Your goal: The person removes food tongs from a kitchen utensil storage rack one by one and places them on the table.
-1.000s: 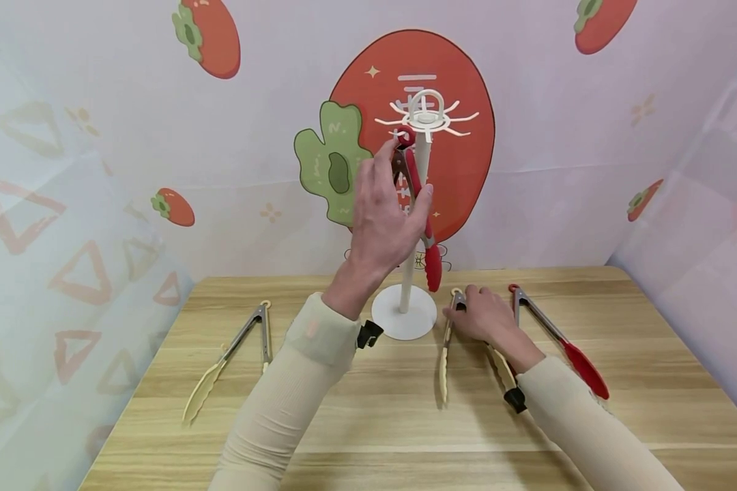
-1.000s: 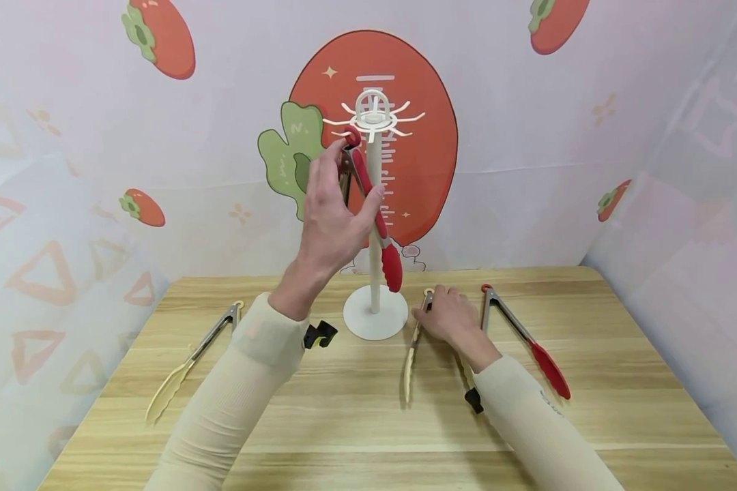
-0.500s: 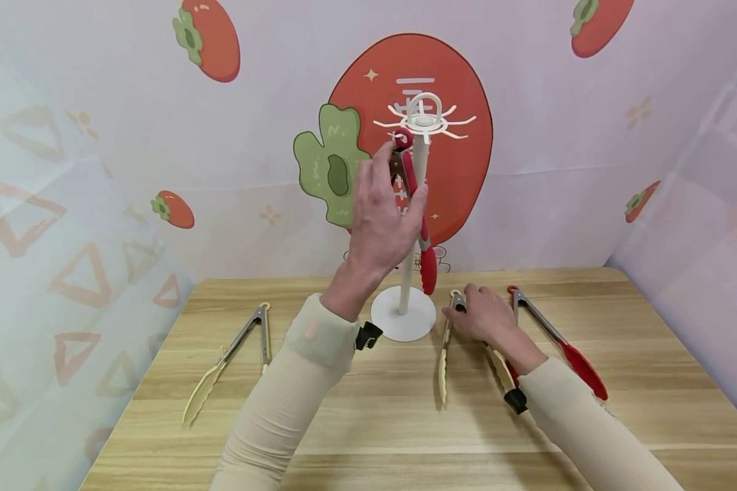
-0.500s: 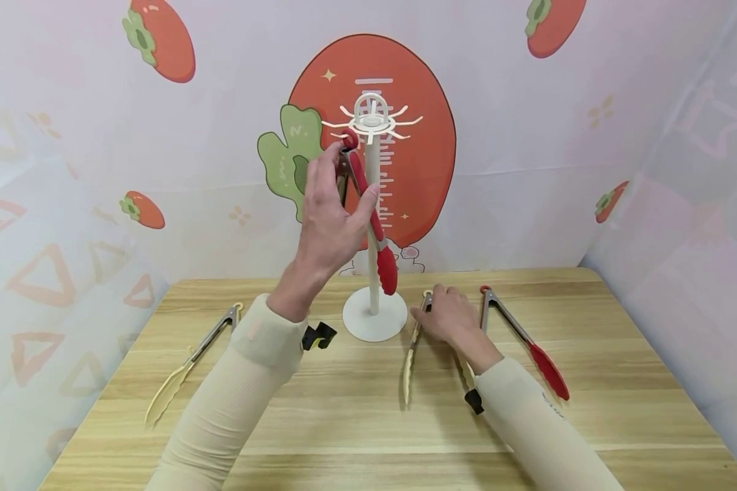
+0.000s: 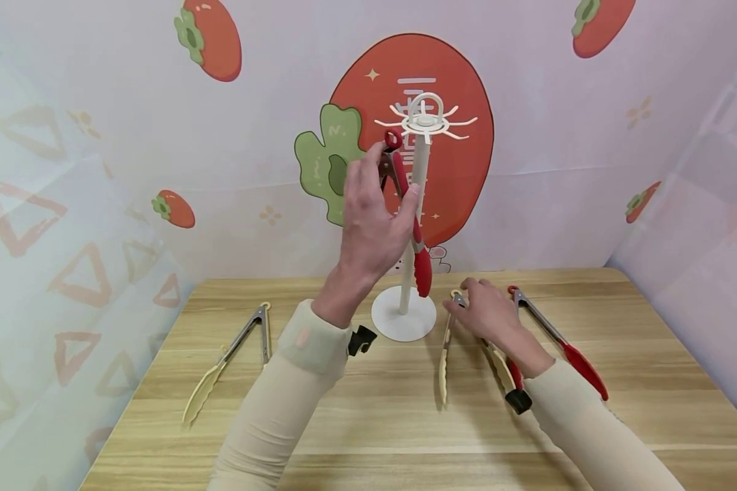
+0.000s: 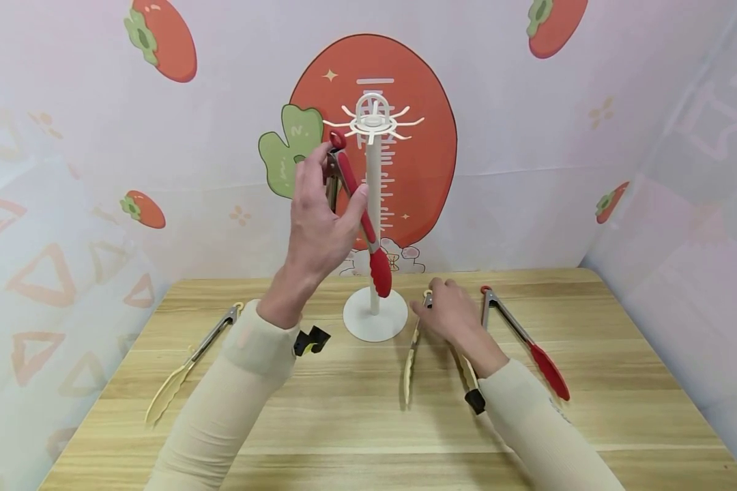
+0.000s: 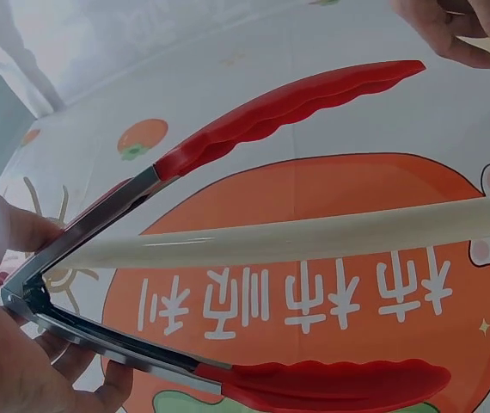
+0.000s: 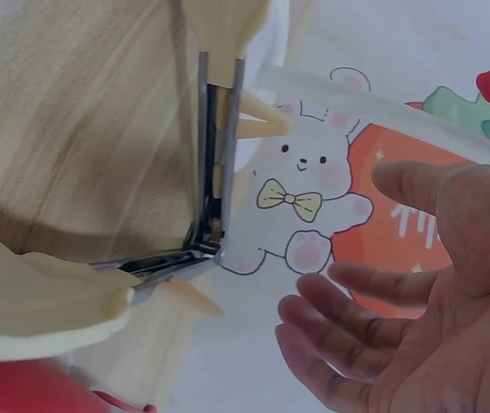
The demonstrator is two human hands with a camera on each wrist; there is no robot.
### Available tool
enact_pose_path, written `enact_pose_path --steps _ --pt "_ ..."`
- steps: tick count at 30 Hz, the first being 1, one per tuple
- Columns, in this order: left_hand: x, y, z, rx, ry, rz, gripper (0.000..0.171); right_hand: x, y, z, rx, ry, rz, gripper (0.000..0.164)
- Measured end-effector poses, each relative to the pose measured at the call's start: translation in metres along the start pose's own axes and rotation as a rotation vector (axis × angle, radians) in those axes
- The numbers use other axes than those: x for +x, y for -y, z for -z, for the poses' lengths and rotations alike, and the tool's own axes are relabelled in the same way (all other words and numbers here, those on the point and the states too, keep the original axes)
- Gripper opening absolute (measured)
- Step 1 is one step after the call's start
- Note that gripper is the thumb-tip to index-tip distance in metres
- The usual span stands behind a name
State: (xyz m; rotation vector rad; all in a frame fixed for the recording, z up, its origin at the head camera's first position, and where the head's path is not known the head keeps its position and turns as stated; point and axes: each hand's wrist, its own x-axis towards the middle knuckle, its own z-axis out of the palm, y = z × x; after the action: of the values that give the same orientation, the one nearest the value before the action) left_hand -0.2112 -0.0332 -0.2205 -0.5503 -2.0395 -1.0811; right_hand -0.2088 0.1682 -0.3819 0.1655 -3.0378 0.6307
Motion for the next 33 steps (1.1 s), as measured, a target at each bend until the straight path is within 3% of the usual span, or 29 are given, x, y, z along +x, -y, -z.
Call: enact_pose_path --steps 19,24,33 --pt "-0.005 0.000 0.018 -0.056 -0.014 0.051 0.061 -0.009 0.005 0.008 0.031 -0.072 0.063 0.051" --pt "-0.010 0.007 0.024 -0.012 -0.018 0.068 0.060 -0.013 0.006 0.009 0.040 -0.082 0.070 0.051" --pt "-0.028 0.028 0.029 0.082 0.036 0.169 0.057 -0.018 0.006 0.008 0.035 -0.123 0.110 0.045"
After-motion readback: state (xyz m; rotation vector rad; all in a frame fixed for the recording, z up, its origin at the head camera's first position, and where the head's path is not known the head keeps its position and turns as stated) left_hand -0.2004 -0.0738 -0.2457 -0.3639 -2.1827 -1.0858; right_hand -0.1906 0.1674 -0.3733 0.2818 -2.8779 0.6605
